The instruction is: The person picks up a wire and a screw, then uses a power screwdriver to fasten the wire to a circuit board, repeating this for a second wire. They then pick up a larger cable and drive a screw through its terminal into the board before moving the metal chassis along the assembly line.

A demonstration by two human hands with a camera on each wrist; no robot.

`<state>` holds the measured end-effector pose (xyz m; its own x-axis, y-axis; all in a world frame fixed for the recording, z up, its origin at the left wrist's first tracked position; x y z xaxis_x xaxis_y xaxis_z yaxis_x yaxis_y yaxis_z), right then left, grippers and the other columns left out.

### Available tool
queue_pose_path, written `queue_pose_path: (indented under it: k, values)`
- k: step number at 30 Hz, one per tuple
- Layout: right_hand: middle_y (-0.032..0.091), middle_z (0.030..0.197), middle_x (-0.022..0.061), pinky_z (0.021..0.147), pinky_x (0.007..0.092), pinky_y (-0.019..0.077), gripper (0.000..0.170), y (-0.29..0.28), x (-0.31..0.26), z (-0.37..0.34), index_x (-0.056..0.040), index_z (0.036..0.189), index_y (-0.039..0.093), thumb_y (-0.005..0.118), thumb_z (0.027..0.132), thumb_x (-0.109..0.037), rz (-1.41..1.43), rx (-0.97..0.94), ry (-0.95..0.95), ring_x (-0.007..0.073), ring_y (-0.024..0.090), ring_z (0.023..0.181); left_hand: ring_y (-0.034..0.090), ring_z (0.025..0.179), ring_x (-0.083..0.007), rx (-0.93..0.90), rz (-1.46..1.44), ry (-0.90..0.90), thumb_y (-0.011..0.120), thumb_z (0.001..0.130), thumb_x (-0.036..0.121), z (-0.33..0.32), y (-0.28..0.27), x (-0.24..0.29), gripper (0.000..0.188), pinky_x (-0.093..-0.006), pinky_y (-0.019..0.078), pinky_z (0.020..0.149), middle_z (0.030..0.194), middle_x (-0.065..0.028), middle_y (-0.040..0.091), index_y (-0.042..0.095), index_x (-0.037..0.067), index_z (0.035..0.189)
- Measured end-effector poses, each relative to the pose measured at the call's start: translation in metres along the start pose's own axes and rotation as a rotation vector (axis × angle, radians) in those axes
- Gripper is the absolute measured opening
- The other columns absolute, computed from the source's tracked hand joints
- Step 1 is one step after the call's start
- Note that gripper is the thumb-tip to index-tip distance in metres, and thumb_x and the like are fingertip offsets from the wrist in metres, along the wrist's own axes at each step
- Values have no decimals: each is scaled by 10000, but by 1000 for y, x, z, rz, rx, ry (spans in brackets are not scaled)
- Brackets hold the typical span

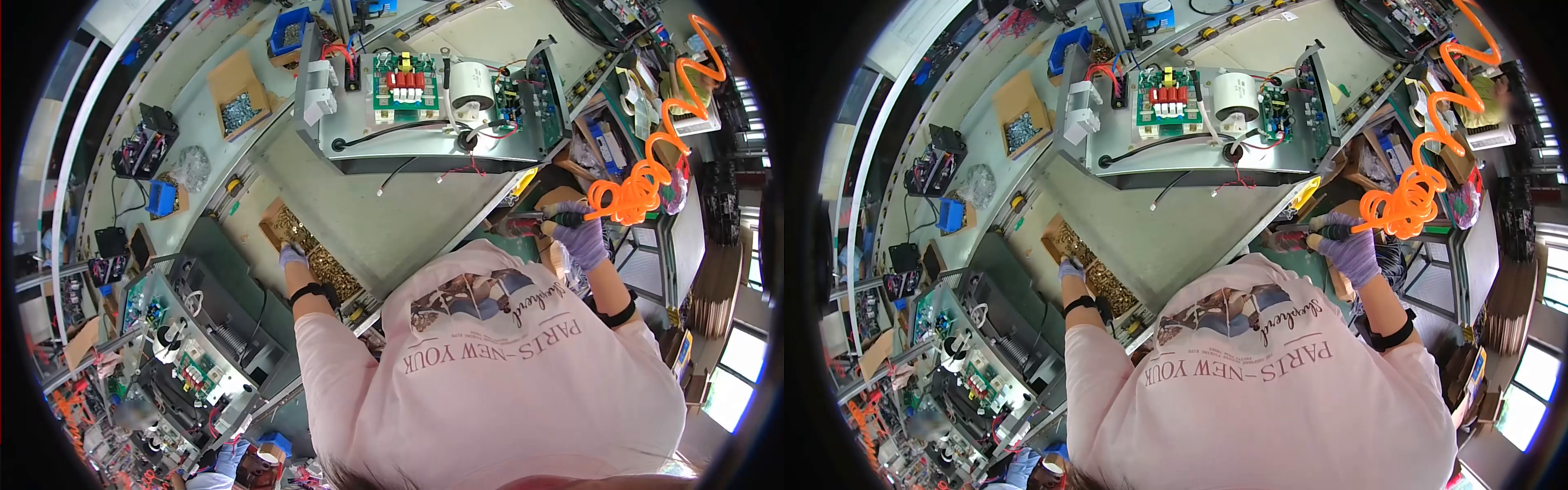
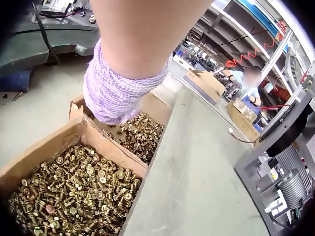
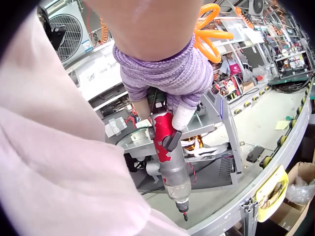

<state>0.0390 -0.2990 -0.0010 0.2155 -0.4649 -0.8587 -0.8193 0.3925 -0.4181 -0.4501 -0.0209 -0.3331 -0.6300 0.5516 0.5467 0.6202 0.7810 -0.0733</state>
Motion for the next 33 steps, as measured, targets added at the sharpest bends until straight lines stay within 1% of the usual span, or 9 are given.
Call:
queue_pose_path:
  k: [6,9,12,21,24,27,28,32,33]
  values:
    - [621,796,42,664,222,487,229,5,-5,-7,-7,861,617,690,648,30,140,50,86,96,580,684,460,447,-136,-5,-59,59,516,837,248,110,-12,-19,162,-238,350,354,593,-42,506,552,93,807]
    - [624,806,42,671,224,490,235,3,-16,-13,-6,866,617,690,646,29,31,36,30,96,584,707,492,486,-154,-116,100,0,547,838,208,4,-10,3,145,-267,428,390,642,-50,532,537,68,873]
    - [623,809,30,691,232,480,252,11,-20,-12,-9,873,621,697,634,12,87,60,-44,89,570,724,524,541,-215,-81,650,105,466,836,395,53,-13,-5,330,-396,366,409,738,-79,571,535,94,951]
    - [608,763,12,696,223,468,253,49,-3,-1,-30,860,638,714,619,-13,53,-27,-16,82,546,706,561,708,-226,-113,484,290,538,824,140,29,-16,-24,374,-367,452,551,931,-101,591,472,140,1192]
    - [604,738,18,671,219,471,253,57,-19,2,-24,860,635,712,619,-11,50,-61,-21,77,543,674,558,723,-221,-12,292,735,539,817,128,-46,-18,-11,333,-340,469,600,949,-130,586,504,113,1147]
    - [600,718,26,653,217,474,244,73,-45,3,-16,849,629,708,619,-4,25,-78,-69,74,540,651,514,955,-277,-325,863,1484,628,713,207,-179,0,-43,430,-355,401,863,1029,-144,544,513,-8,1068]
    - [599,710,30,646,217,474,237,77,-52,4,-12,840,627,706,618,0,-7,-76,-121,74,539,643,492,992,-310,-714,867,1699,637,701,287,-255,3,-41,487,-400,371,898,1062,-158,530,510,12,1083]
    - [618,786,56,691,245,482,291,94,-97,6,-5,900,598,685,624,20,259,-185,-230,121,581,742,529,987,-308,-1203,1176,1754,711,609,400,-364,17,-71,628,-378,410,874,1041,-157,557,514,57,1096]
    - [615,921,98,757,274,473,463,91,-102,6,-4,1054,534,718,631,-40,242,-179,-243,149,583,842,559,931,-310,-1238,1297,1403,719,593,417,-364,19,-74,630,-375,444,814,998,-153,580,524,56,1071]
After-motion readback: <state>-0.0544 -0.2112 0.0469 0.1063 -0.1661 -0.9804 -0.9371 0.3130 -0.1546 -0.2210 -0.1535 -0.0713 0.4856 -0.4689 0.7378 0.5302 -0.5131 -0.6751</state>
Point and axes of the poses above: each hand's wrist, its own z-axis towards the middle knuckle, its own y-axis out of the palm, x = y × z, the point moved 3 cm from there along z, towards the middle knuckle
